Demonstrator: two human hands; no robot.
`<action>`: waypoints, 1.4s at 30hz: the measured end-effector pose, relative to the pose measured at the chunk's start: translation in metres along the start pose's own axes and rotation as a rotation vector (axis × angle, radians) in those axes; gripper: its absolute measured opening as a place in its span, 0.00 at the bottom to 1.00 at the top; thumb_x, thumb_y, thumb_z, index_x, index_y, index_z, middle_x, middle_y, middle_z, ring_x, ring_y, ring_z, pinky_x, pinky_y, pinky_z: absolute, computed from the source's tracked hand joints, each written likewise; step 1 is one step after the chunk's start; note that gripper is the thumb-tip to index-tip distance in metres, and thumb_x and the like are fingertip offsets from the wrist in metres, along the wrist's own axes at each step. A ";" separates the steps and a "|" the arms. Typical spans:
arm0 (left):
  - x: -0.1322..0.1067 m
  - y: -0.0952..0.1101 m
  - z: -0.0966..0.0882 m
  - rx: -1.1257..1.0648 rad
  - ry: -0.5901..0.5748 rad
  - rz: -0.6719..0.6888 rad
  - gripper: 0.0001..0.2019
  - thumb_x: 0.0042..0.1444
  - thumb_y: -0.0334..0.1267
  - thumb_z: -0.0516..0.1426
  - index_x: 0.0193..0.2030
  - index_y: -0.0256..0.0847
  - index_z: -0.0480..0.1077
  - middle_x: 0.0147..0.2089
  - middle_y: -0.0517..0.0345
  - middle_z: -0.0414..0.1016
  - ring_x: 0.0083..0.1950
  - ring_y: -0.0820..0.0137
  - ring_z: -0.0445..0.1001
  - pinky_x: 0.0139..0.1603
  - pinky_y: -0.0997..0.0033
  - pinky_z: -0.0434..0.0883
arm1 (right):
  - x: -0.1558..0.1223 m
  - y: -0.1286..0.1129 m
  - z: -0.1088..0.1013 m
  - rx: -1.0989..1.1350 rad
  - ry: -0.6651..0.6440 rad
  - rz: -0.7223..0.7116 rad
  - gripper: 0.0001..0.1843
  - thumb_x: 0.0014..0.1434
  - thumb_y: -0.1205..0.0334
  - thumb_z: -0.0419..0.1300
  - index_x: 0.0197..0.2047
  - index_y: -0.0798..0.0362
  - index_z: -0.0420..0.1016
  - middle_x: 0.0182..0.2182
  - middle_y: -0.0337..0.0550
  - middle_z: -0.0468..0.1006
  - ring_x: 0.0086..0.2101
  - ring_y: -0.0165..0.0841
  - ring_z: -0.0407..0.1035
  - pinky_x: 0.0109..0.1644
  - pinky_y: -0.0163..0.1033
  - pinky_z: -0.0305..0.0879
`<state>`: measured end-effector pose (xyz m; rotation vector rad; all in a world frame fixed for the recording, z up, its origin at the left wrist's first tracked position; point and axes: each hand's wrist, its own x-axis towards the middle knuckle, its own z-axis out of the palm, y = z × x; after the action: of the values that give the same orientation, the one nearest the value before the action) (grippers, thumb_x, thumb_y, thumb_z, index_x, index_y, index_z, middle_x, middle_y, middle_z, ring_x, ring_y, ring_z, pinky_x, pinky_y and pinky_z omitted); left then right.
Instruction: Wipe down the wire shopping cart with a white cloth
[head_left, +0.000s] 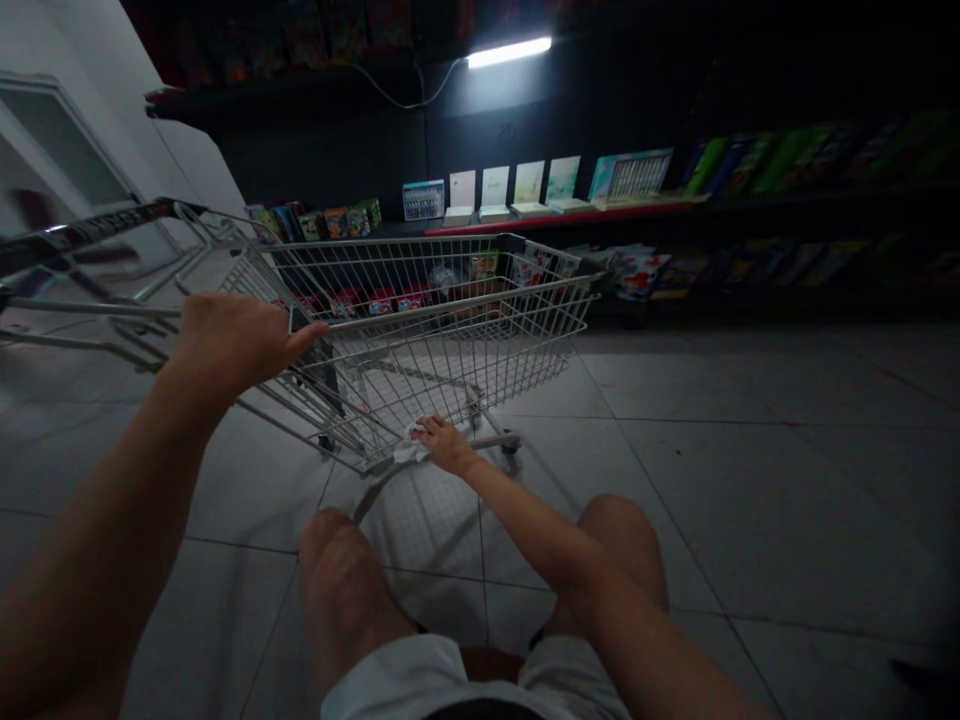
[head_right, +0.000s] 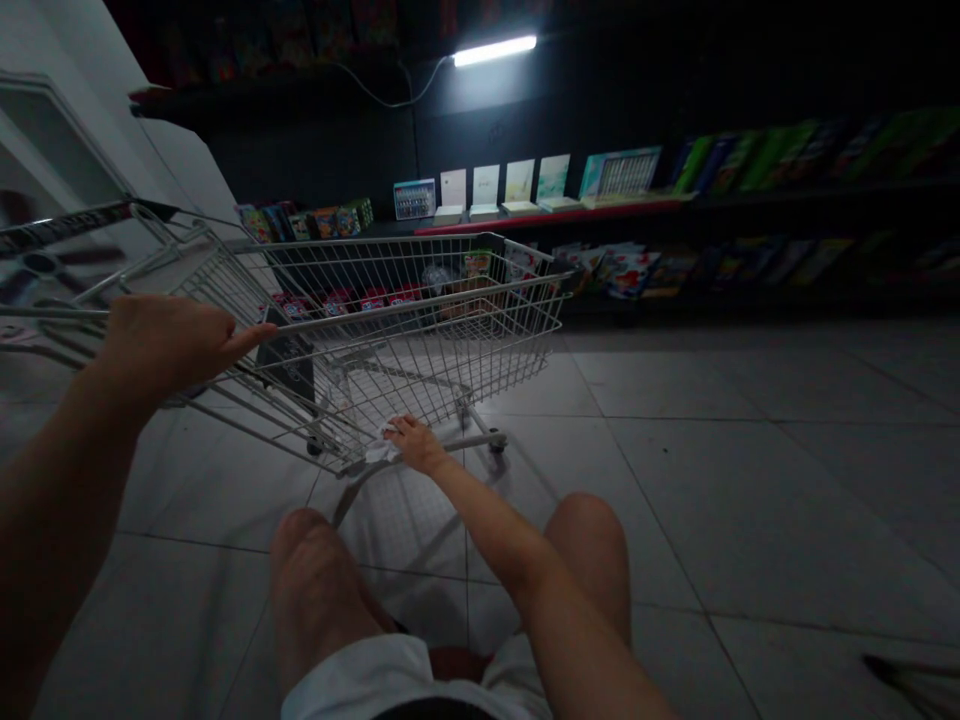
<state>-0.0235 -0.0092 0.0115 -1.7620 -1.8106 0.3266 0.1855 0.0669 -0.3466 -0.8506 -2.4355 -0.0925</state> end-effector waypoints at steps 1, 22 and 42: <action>0.004 0.005 -0.003 -0.036 -0.020 -0.003 0.40 0.61 0.65 0.35 0.43 0.36 0.78 0.42 0.40 0.79 0.46 0.50 0.76 0.45 0.54 0.69 | -0.002 -0.003 -0.004 -0.010 -0.020 -0.001 0.18 0.62 0.73 0.53 0.53 0.56 0.74 0.53 0.54 0.71 0.56 0.36 0.64 0.66 0.50 0.60; 0.053 0.047 0.021 -0.354 -0.098 0.241 0.37 0.63 0.58 0.29 0.53 0.46 0.74 0.47 0.49 0.80 0.50 0.55 0.77 0.46 0.61 0.69 | 0.113 0.023 -0.133 -0.158 0.548 -0.058 0.18 0.66 0.66 0.52 0.56 0.47 0.74 0.50 0.47 0.70 0.54 0.37 0.62 0.62 0.47 0.64; 0.042 0.028 0.024 -0.372 -0.143 0.225 0.37 0.63 0.57 0.30 0.40 0.42 0.77 0.39 0.49 0.81 0.45 0.58 0.78 0.40 0.66 0.67 | 0.120 -0.002 -0.127 -0.135 0.476 -0.009 0.17 0.66 0.64 0.52 0.55 0.43 0.74 0.51 0.44 0.72 0.53 0.38 0.63 0.61 0.48 0.64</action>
<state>-0.0116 0.0392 -0.0137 -2.2604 -1.8652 0.2166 0.1676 0.1012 -0.1761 -0.7705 -2.0010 -0.4180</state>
